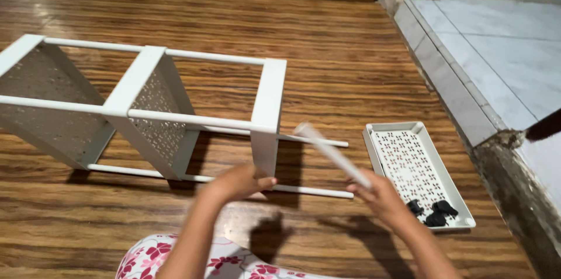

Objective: The person assembles a white plastic storage rack by inserting vertical rods into perforated side panels and connecting them to form a frame. They then attach a perforated shelf panel to the frame.

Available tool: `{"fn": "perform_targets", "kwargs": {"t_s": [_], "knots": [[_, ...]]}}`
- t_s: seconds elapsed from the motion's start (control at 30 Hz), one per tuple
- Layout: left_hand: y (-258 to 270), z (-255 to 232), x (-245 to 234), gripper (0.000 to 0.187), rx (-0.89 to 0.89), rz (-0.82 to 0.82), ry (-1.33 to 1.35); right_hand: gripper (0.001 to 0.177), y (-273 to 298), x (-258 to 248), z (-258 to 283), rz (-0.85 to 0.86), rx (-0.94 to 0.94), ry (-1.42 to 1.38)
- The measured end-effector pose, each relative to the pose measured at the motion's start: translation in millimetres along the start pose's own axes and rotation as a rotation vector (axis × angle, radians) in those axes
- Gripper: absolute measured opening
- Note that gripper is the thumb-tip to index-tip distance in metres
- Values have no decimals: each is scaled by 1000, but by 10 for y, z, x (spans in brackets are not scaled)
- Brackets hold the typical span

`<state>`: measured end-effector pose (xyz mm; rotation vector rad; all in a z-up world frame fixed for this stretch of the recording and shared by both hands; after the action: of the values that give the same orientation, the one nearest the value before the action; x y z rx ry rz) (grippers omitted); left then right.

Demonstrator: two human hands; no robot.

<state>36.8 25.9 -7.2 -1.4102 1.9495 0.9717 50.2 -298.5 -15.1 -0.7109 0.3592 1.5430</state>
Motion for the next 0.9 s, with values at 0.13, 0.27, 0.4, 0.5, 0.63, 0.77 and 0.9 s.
{"fn": "perform_targets", "kwargs": {"t_s": [0.13, 0.27, 0.4, 0.5, 0.63, 0.77, 0.9], "knots": [[95, -722, -1376, 35, 178, -449, 486, 35, -167, -598, 402, -104, 108, 210], [-201, -1171, -1808, 44, 206, -893, 7, 51, -95, -768, 1006, -107, -28, 360], [-677, -904, -1311, 57, 79, -543, 44, 48, 93, -654, 1194, -17, 158, 571], [-847, -732, -1203, 58, 119, -531, 51, 48, 221, -489, 1306, 28, 130, 582], [-901, -714, -1205, 56, 180, -554, 46, 49, 238, -389, 1462, -47, 1, 440], [-853, -722, -1180, 56, 86, -492, -4, 53, 296, -340, 1446, 1, 29, 455], [-771, -799, -1235, 55, 84, -490, -16, 49, 363, -473, 1478, -53, 70, 475]]}}
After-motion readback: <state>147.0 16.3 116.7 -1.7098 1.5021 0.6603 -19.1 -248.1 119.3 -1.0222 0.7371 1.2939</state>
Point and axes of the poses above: each hand's wrist, its own y-axis away from the middle knuckle, its own x-axis out of the palm, z = x × y, the point moved 8 cm from there along -y, towards the middle knuckle, and after that the axes turned 12 degrees about -z, right-handed, at the moved point
